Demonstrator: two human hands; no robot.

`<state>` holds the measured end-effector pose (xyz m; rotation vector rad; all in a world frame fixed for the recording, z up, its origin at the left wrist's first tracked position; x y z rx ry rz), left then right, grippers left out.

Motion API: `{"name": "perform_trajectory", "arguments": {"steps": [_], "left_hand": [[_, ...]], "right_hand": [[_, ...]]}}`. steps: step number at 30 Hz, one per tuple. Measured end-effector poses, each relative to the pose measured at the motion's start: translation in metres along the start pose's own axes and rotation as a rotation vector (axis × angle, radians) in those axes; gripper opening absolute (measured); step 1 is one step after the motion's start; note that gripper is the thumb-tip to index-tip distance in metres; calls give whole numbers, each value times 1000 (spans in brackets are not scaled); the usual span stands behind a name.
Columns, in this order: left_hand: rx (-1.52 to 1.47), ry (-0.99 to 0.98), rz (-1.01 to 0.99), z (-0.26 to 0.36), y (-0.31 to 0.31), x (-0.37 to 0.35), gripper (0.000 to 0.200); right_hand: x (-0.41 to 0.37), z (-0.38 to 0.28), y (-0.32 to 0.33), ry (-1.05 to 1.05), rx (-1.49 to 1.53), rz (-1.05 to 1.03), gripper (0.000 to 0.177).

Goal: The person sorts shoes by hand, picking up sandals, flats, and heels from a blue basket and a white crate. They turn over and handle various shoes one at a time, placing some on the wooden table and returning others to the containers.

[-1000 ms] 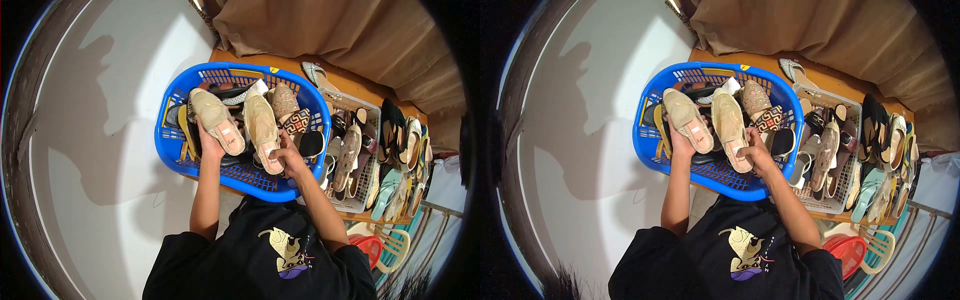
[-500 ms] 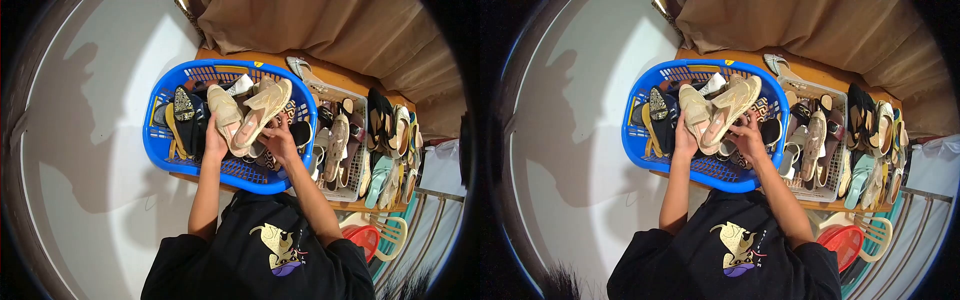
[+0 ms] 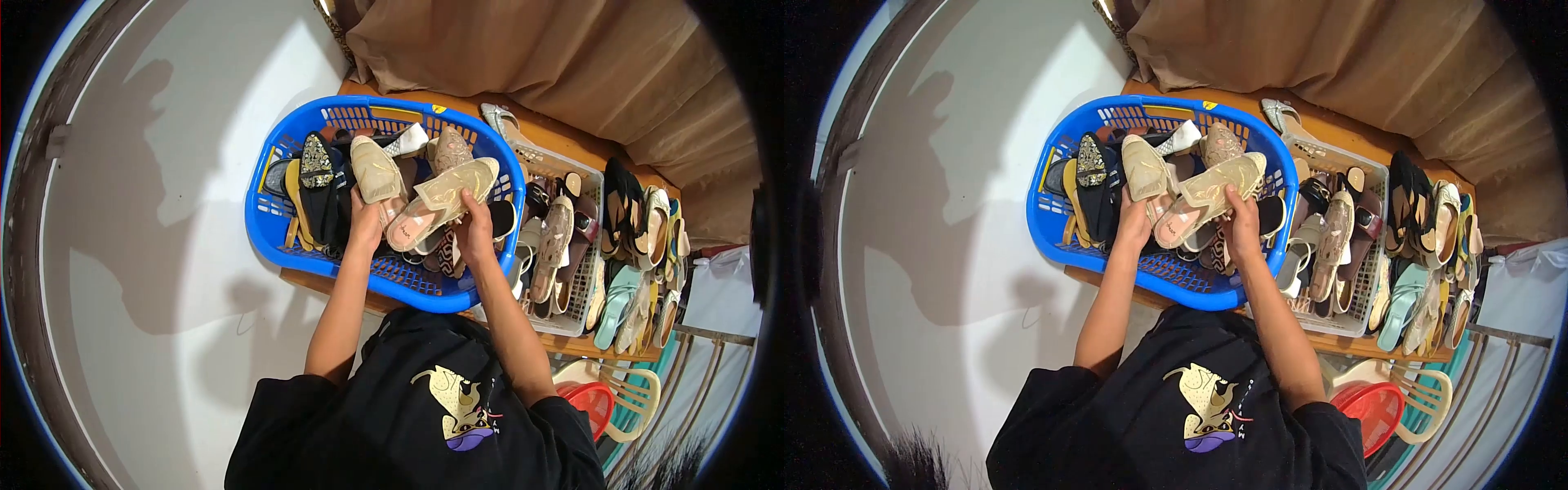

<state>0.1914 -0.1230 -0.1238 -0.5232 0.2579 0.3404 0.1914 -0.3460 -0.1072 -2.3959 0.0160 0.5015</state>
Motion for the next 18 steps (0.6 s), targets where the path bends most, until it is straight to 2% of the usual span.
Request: {"name": "perform_trajectory", "arguments": {"steps": [2, 4, 6, 7, 8, 10, 11, 14, 18], "left_hand": [[-50, 12, 32, -4, 6, 4, 63], [-43, 60, 122, -8, 14, 5, 70], [-67, 40, 150, -8, 16, 6, 76], [-89, 23, 176, -8, 19, 7, 82], [-91, 19, 175, -9, 21, 8, 82], [-114, -51, 163, -3, 20, 8, 88], [-114, -53, 161, -3, 20, 8, 88], [-14, -71, 165, 4, 14, 3, 95], [-102, -30, 178, 0, 17, 6, 88]], "right_hand": [[0, -2, 5, 85, -46, 60, 45], [-2, -8, 2, 91, -52, 54, 51], [-10, -23, -1, 195, -78, 108, 64], [-12, -28, -2, 214, -88, 106, 79], [-13, -28, -4, 215, -88, 102, 79], [-19, -40, -12, 352, -146, 95, 87], [-21, -40, -12, 326, -145, 92, 91], [-22, -37, -17, 243, -143, 44, 86], [-16, -32, -15, 223, -102, 24, 75]]}}
Point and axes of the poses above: each hand's wrist, its own x-axis towards the middle knuckle, its own y-axis out of the back of the hand, z = x × y, the point moved 8 cm from there along x, towards the middle knuckle, and after that the axes turned 1 degree about -y, right-handed, at the moved point
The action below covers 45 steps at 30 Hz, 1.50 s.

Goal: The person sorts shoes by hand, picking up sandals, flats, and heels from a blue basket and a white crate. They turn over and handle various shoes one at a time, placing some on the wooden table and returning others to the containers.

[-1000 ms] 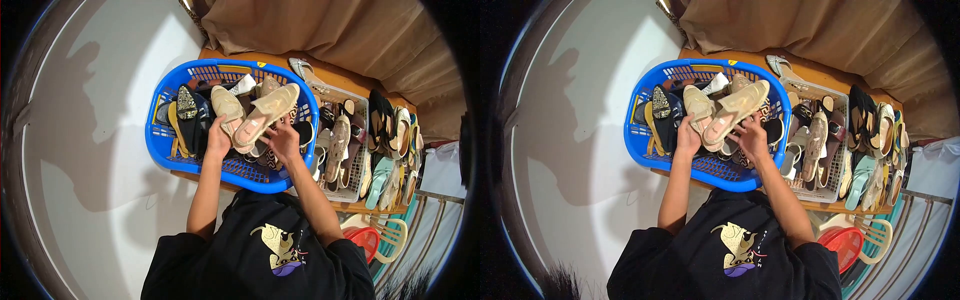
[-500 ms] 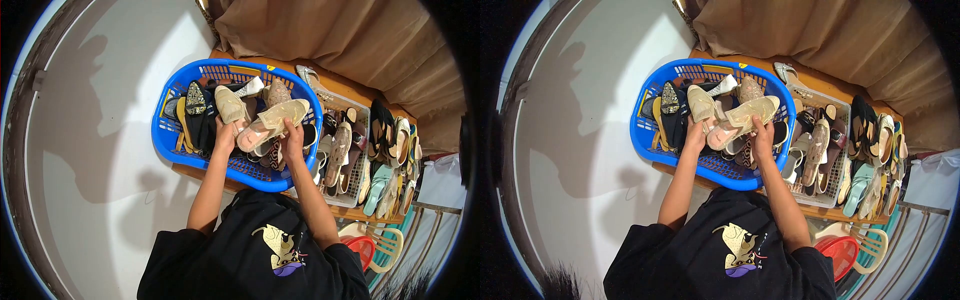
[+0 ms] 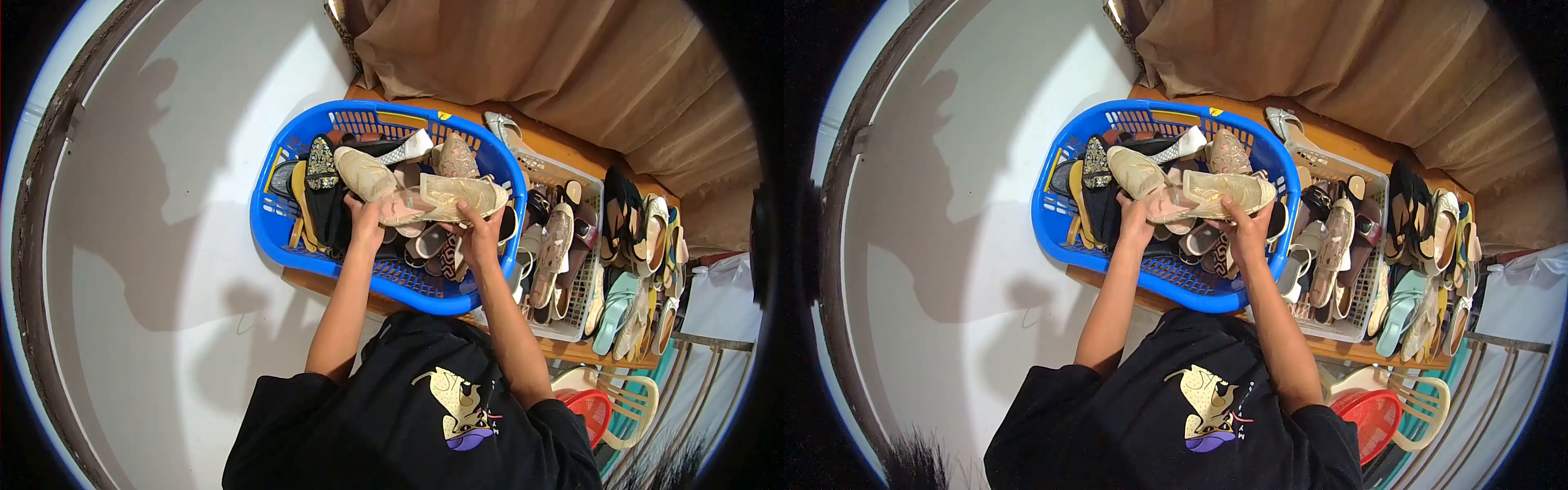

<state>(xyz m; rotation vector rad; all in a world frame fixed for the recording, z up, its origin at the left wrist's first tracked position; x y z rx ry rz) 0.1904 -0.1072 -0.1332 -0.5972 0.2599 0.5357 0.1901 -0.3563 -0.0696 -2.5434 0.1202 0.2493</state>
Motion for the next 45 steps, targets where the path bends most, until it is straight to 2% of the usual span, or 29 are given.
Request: {"name": "perform_trajectory", "arguments": {"steps": [2, 7, 8, 10, 13, 19, 23, 25, 26, 30, 32, 33, 34, 35, 36, 38, 40, 45], "left_hand": [[-37, 1, -27, -3, 1, 4, 87], [-66, 88, -94, -13, 0, 6, 63], [-66, 87, -92, -13, 2, 8, 63], [-141, 112, -221, -16, -5, 10, 55], [-93, 76, -138, -12, -5, 2, 54], [-154, 40, -235, -10, -12, 7, 66], [-164, 31, -187, 1, -24, -8, 68], [-224, -9, -176, 5, -28, -10, 54], [-224, -8, -176, 7, -28, -12, 54], [-390, 20, -366, 20, -25, -10, 60], [-572, 62, -488, 23, -24, -6, 70], [-548, 36, -404, 39, -32, -16, 73], [-493, -14, -266, 39, -21, -6, 81], [-478, -82, -232, 44, -16, -2, 84], [-462, -150, -198, 52, -12, -1, 88], [-470, -174, -153, 59, -8, -4, 87], [-474, -161, -18, 57, 4, -5, 86], [-421, -115, -16, 50, -4, -13, 86]], "right_hand": [[0, 2, -3, -60, 145, -28, 66], [0, 3, 3, -33, 154, -8, 67], [1, 3, 5, -13, 169, -1, 68], [6, 9, 12, -57, 191, -10, 69], [9, 14, 16, -97, 188, 5, 69], [5, 9, 11, -44, 159, 47, 67], [5, 11, 9, -49, 214, 9, 68], [8, 17, 9, -34, 225, -6, 68], [8, 20, 9, -20, 235, -20, 68], [8, 16, 4, -14, 294, -28, 68], [13, 28, 12, -192, 502, -31, 68], [10, 25, 10, -193, 501, -27, 68], [5, 19, 5, -197, 434, -33, 58], [3, 15, 2, -200, 366, -40, 48], [4, 18, 5, -200, 365, -39, 48], [9, 29, 12, -227, 7, -54, 38], [6, 31, 3, -243, -13, -71, 39], [4, 30, -9, -147, -62, -148, 40]]}}
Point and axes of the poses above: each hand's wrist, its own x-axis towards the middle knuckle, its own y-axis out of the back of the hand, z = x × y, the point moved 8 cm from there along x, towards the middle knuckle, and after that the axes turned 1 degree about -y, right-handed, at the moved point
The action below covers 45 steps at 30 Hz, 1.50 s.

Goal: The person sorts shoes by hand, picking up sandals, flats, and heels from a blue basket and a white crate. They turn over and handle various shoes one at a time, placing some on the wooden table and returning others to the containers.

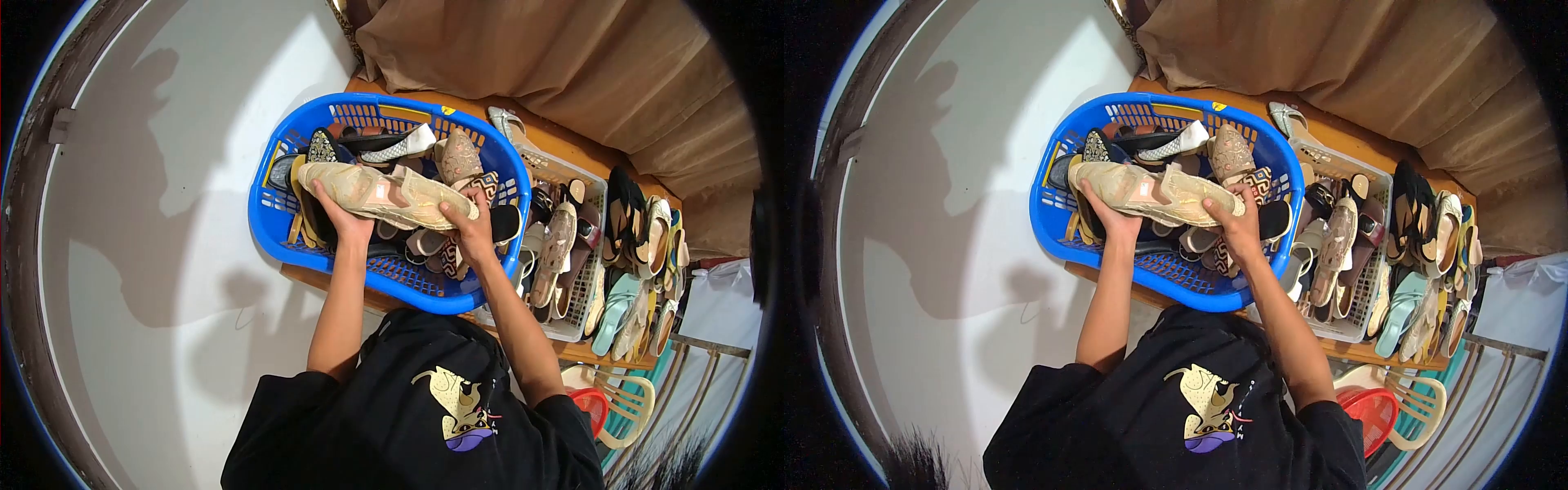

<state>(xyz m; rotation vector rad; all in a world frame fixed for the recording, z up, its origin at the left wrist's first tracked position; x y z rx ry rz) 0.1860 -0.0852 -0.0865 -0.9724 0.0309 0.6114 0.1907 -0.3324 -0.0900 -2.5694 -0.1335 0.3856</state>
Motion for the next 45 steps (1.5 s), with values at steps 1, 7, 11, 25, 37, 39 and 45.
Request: {"name": "perform_trajectory", "arguments": {"steps": [1, 7, 11, 25, 37, 39, 45], "left_hand": [[-1, 1, 1, -1, -1, 0, 86], [-5, -57, -27, 3, -4, 3, 86], [27, -23, -56, -3, -6, -3, 89], [-6, -48, -37, 3, 1, 5, 103], [-127, -337, 48, 104, 16, 38, 87], [-110, -310, 44, 113, 4, 34, 85], [-141, -296, -30, 101, -22, 30, 81]], "right_hand": [[0, -2, -1, 18, -29, -7, 42], [1, -3, -3, 96, -74, 10, 43], [0, -9, -2, 167, -266, 44, 41], [0, -3, -22, 224, -487, -130, 48], [-3, -21, 11, 143, 40, 55, 43], [-1, -15, 16, 97, 24, 77, 42], [1, -13, 14, 194, -124, 22, 42]]}}
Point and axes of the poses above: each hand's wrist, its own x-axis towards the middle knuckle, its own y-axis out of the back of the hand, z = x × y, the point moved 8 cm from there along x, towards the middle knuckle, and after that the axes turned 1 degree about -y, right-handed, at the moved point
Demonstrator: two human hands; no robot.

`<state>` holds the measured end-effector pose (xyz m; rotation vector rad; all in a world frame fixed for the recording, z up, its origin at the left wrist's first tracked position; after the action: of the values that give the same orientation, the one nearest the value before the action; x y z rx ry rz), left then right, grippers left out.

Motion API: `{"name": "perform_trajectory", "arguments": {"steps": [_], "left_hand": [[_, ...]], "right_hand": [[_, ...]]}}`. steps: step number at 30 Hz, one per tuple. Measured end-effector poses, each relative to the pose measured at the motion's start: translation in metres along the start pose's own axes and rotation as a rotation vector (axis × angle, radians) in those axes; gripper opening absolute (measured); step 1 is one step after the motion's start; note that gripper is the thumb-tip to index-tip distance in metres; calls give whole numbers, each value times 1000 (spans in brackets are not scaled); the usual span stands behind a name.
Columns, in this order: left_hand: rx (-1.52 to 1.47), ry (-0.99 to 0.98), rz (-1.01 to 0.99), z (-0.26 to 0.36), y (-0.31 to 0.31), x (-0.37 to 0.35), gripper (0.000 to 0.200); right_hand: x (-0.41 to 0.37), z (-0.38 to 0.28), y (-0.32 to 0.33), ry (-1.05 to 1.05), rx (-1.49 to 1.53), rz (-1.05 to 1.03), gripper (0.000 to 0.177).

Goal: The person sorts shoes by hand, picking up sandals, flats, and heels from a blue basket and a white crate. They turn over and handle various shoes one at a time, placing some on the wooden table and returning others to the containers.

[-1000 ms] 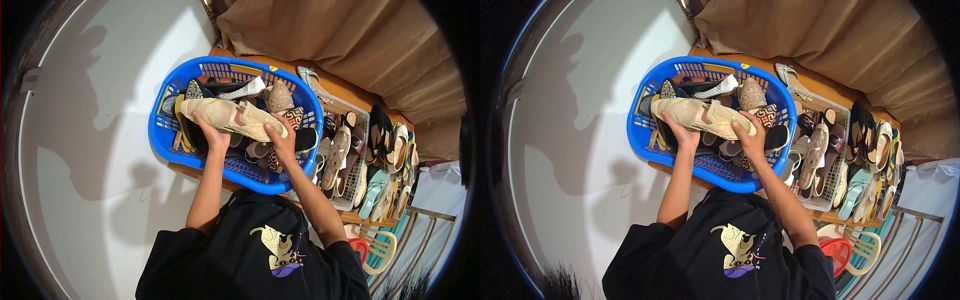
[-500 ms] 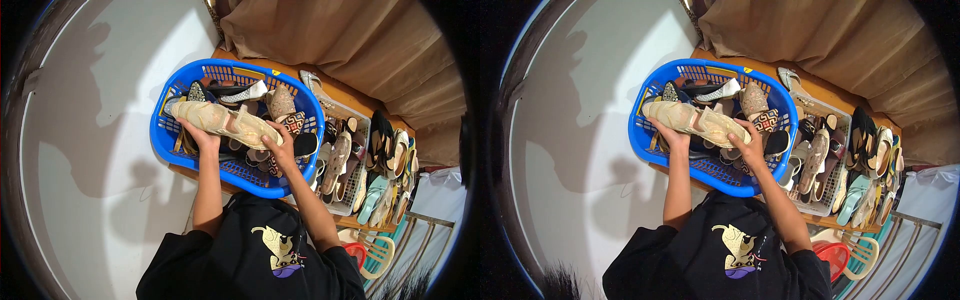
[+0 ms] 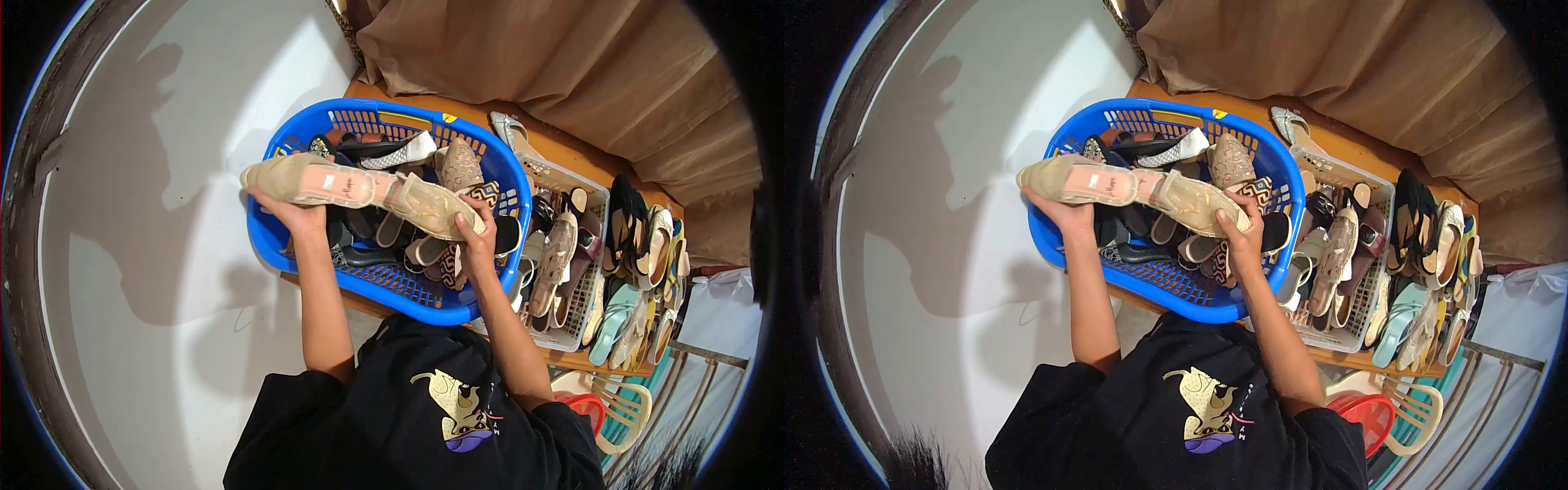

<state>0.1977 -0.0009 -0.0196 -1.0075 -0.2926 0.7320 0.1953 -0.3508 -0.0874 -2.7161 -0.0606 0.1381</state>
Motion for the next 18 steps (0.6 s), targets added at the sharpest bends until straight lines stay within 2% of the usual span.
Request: {"name": "perform_trajectory", "arguments": {"steps": [2, 3, 6, 8, 10, 12, 14, 18], "left_hand": [[28, 99, 23, -18, -4, -2, 75], [83, 80, 40, -19, -6, -6, 72], [101, 158, -18, -35, -4, -5, 71], [176, 163, 21, -42, -7, -14, 72], [169, 191, -76, -51, -9, -15, 70], [198, 186, -82, -56, -6, -19, 69], [286, 236, -204, -67, -13, -26, 69], [438, 234, -148, -84, 3, -30, 65]], "right_hand": [[0, -1, -1, 13, 12, -20, 43], [-1, -3, -2, 28, 24, -33, 44], [-3, -7, -5, 57, 12, -41, 48], [-4, -6, -12, 21, 82, -80, 50], [-5, -10, -15, 34, 102, -91, 51], [-6, -12, -16, 45, 119, -100, 53], [-7, -12, -22, 58, 36, -151, 53], [-9, -6, -22, -9, 97, -145, 54]]}}
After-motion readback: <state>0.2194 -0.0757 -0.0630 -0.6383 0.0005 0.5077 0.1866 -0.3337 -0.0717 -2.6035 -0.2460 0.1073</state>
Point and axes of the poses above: each hand's wrist, its own x-axis towards the middle knuckle, its own y-axis out of the back of the hand, z = x × y, the point moved 8 cm from there along x, towards the middle knuckle, and after that the axes turned 1 degree about -y, right-handed, at the moved point
